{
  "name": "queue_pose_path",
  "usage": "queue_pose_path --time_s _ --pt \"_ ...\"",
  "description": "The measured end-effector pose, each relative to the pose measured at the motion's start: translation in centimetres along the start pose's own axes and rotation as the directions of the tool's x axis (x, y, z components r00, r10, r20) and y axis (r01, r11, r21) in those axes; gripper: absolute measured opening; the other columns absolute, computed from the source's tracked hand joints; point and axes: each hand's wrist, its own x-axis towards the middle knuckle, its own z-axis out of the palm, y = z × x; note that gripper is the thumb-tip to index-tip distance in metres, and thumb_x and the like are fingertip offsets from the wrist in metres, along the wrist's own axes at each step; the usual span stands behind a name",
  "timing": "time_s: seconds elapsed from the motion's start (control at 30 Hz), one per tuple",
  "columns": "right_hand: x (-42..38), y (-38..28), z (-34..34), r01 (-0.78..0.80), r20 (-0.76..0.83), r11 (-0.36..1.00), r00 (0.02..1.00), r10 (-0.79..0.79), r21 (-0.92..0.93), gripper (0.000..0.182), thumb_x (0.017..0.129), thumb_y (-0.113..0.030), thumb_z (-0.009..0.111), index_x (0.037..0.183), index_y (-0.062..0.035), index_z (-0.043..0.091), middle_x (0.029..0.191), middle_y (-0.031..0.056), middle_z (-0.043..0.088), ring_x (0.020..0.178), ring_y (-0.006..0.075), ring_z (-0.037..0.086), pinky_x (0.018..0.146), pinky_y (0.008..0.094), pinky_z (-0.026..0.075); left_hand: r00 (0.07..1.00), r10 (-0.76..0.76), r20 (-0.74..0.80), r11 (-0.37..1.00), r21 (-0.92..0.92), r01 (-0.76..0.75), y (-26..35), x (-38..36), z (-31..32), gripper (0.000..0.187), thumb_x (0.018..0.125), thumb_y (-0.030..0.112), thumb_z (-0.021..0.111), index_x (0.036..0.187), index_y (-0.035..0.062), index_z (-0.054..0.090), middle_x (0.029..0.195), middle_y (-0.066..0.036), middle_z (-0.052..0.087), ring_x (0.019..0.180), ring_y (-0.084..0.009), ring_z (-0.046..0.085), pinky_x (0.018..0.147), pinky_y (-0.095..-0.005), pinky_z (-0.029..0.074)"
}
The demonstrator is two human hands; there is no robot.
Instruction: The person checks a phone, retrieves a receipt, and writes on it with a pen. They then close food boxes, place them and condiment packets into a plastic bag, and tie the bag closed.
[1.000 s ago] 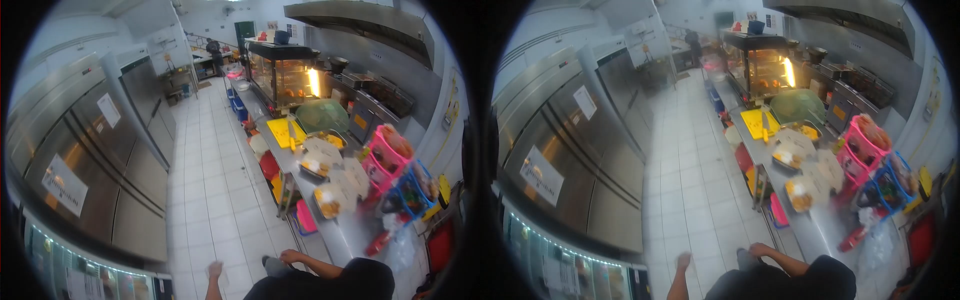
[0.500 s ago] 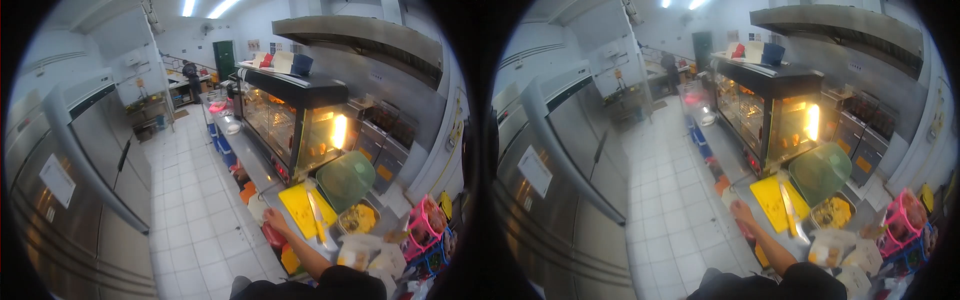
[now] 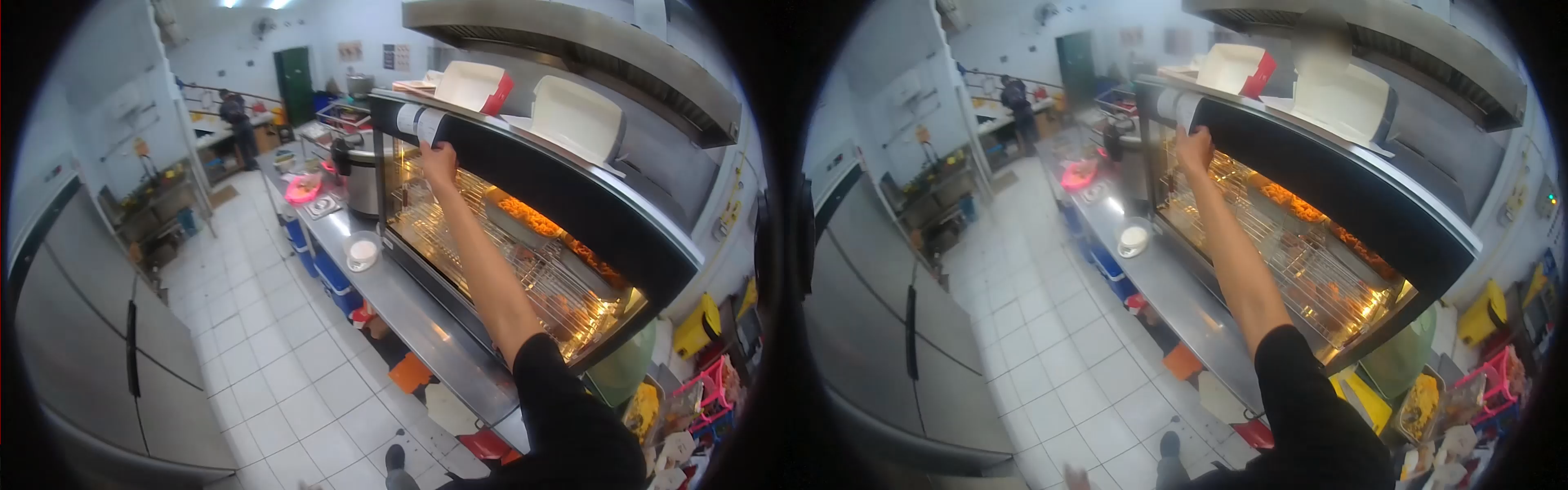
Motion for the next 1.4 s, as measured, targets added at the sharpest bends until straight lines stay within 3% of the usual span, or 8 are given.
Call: queue_pose_path --time_s 0.1,0.27,0.33,0.4,0.5,0.6,0.8,1.4 --pt "2.0 -0.8 0.7 -0.007 0.094 0.999 0.996 0.003 0.041 0.037 0.091 -0.031 0.070 0.101 0.0047 0.070 0.095 0.0138 0.072 0.081 0.0247 0.067 0.073 0.0391 0.050 0.948 0.296 -0.119 0.953 -0.023 -0.301 9.4 11.7 -0.2 0.069 0.095 0.015 0.058 0.157 0.0088 0.029 0.151 -0.021 0.043 0.124 -0.0312 0.053 0.105 -0.0402 0.043" --pt "-5.6 -5.4 -9.8 -0.263 0.351 0.863 0.930 0.109 0.431 0.030 0.097 -0.024 0.068 0.108 0.0040 0.069 0.101 0.0091 0.071 0.084 0.0125 0.065 0.068 0.0296 0.050 0.994 0.111 -0.012 0.866 -0.489 -0.103 29.7 19.4 2.0 0.077 0.092 0.012 0.066 0.159 0.0142 0.027 0.135 -0.021 0.056 0.110 -0.0264 0.060 0.093 -0.0343 0.050" --pt "-8.4 -7.0 -14.5 -0.295 0.381 0.823 0.919 0.104 0.486 0.028 0.099 -0.022 0.064 0.112 0.0030 0.068 0.099 0.0069 0.072 0.084 0.0098 0.064 0.072 0.0267 0.050 0.928 0.373 0.015 0.791 -0.527 -0.310 38.9 19.5 4.4 0.088 0.091 0.000 0.066 0.161 0.0107 0.014 0.128 -0.018 0.057 0.107 -0.0206 0.057 0.088 -0.0273 0.050" --pt "-10.4 -8.6 -19.1 -0.295 0.391 0.830 0.915 0.103 0.473 0.028 0.101 -0.019 0.061 0.117 0.0029 0.066 0.102 0.0068 0.072 0.088 0.0095 0.065 0.077 0.0257 0.052 0.901 0.378 0.212 0.659 -0.745 -0.101 51.2 16.3 6.1 0.089 0.090 0.000 0.065 0.161 0.0054 0.011 0.130 -0.018 0.057 0.112 -0.0215 0.056 0.095 -0.0311 0.048" --pt "-13.2 -11.2 -25.5 -0.268 0.364 0.889 0.923 0.126 0.372 0.032 0.102 -0.015 0.059 0.126 0.0043 0.061 0.112 0.0093 0.071 0.097 0.0121 0.068 0.085 0.0271 0.053 0.515 0.849 0.118 0.339 -0.869 -0.360 61.1 11.9 9.0 0.095 0.090 0.000 0.063 0.162 0.0091 0.001 0.131 -0.021 0.056 0.124 -0.0260 0.054 0.106 -0.0389 0.043" --pt "-16.0 -13.9 -31.7 -0.248 0.309 0.928 0.938 0.158 0.277 0.035 0.102 -0.012 0.058 0.132 0.0050 0.057 0.118 0.0117 0.070 0.100 0.0140 0.068 0.087 0.0281 0.054 0.302 0.951 0.060 0.123 -0.973 -0.195 68.8 4.8 8.9 0.103 0.083 -0.004 0.064 0.161 0.0093 -0.002 0.145 -0.022 0.046 0.137 -0.0352 0.046 0.112 -0.0460 0.038" --pt "-22.8 -15.9 -46.4 -0.065 0.077 0.979 0.996 0.051 0.193 0.036 0.100 -0.009 0.060 0.133 0.0037 0.056 0.116 0.0118 0.070 0.099 0.0154 0.069 0.085 0.0289 0.055 -0.076 0.996 0.036 0.034 -0.999 -0.033 70.7 -12.0 10.4 0.104 0.084 0.006 0.069 0.162 0.0098 0.000 0.142 -0.022 0.048 0.129 -0.0322 0.052 0.106 -0.0443 0.045" --pt "-45.3 -16.9 -92.5 -0.132 -0.565 0.991 0.818 0.110 0.002 0.031 0.102 -0.010 0.055 0.131 0.0032 0.056 0.109 0.0087 0.070 0.095 0.0111 0.066 0.082 0.0272 0.054 -0.517 0.761 0.392 0.596 -0.737 0.319 56.3 -61.4 16.8 0.101 0.079 -0.008 0.067 0.161 0.0125 0.011 0.126 -0.013 0.053 0.102 -0.0187 0.061 0.084 -0.0302 0.057"
